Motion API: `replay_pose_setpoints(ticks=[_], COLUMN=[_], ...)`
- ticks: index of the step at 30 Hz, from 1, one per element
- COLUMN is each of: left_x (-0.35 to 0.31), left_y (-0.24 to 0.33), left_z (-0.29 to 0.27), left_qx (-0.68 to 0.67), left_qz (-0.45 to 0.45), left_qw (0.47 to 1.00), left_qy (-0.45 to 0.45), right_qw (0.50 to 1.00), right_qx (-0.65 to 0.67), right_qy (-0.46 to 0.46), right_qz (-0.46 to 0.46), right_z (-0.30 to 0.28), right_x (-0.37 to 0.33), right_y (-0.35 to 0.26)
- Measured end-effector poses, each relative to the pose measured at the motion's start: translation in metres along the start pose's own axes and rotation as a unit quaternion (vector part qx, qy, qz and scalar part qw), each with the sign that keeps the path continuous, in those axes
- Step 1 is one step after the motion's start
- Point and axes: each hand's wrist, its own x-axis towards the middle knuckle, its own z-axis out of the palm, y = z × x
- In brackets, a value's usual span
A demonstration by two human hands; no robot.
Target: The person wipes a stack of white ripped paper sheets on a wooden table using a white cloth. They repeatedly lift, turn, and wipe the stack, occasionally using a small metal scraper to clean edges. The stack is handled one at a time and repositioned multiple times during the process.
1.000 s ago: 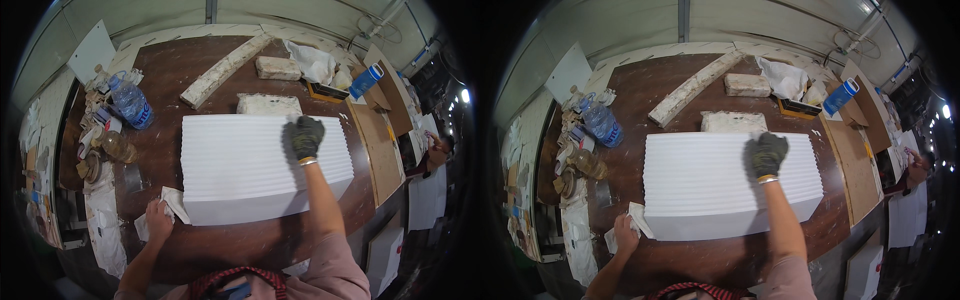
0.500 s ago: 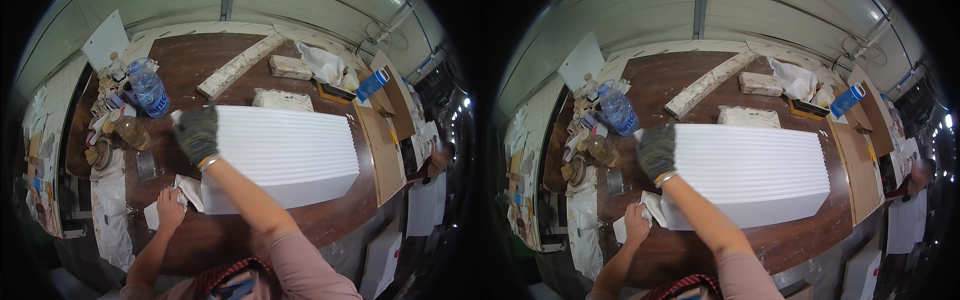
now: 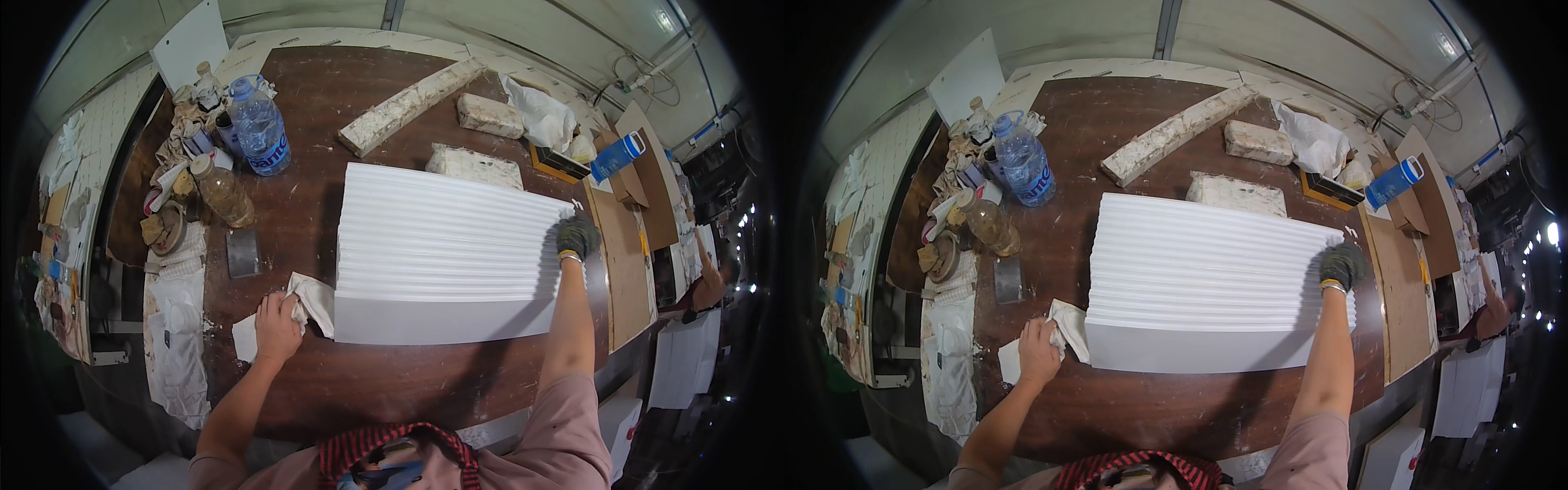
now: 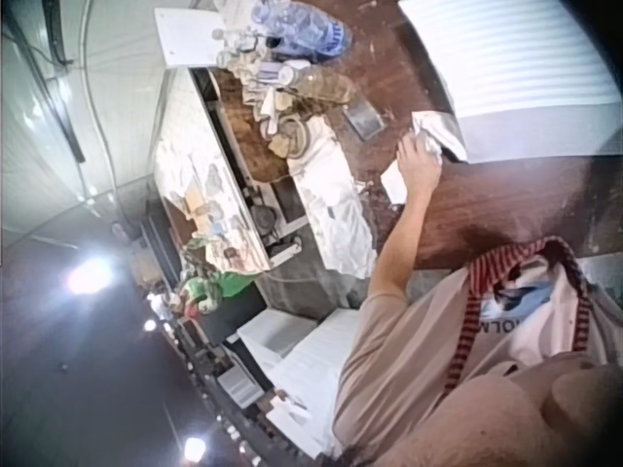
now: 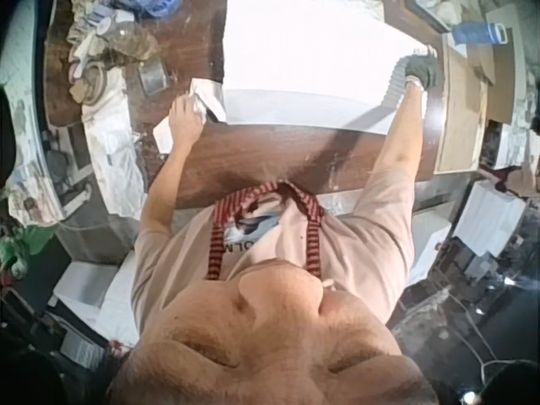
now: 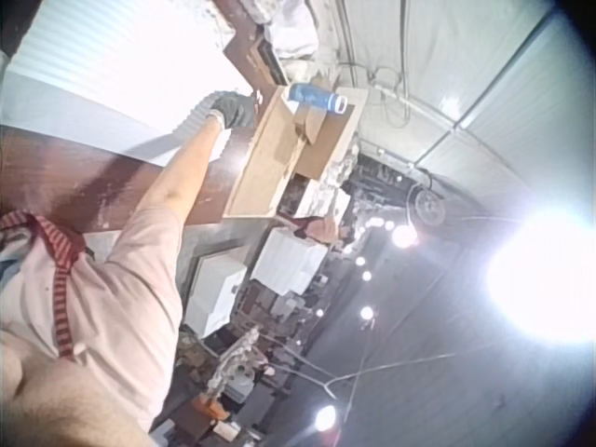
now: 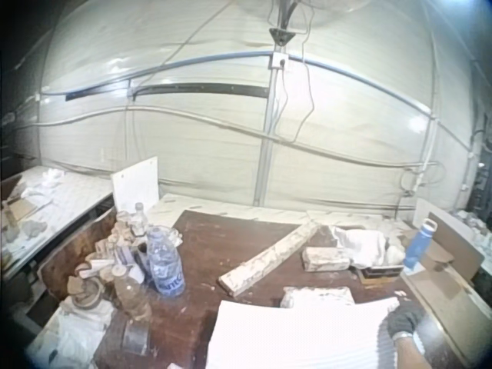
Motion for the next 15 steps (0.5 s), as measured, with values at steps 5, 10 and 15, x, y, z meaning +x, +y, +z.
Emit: replay_pose_setpoints(ticks=[5, 10, 15], left_x=[-0.001, -0.001, -0.003], left_y=[0.0, -0.002, -0.006], left_z=[0.003, 0.006, 0.009], left_qx=[0.019, -0.001, 0.004], left_qz=[-0.005, 0.013, 0.029], left_qw=[1.0, 1.0, 0.999], left_qy=[-0.003, 0.01, 0.016], right_qw=[0.927, 0.826, 0.85], right_qx=[0.272, 0.442, 0.365], right_qy=[0.117, 0.05, -0.012], right_qz=[-0.23, -0.346, -0.38], right_z=[-0.04, -0.108, -0.129], right_x=[-0.056, -0.181, -0.192], right_y=[-0.091, -0.268, -0.277])
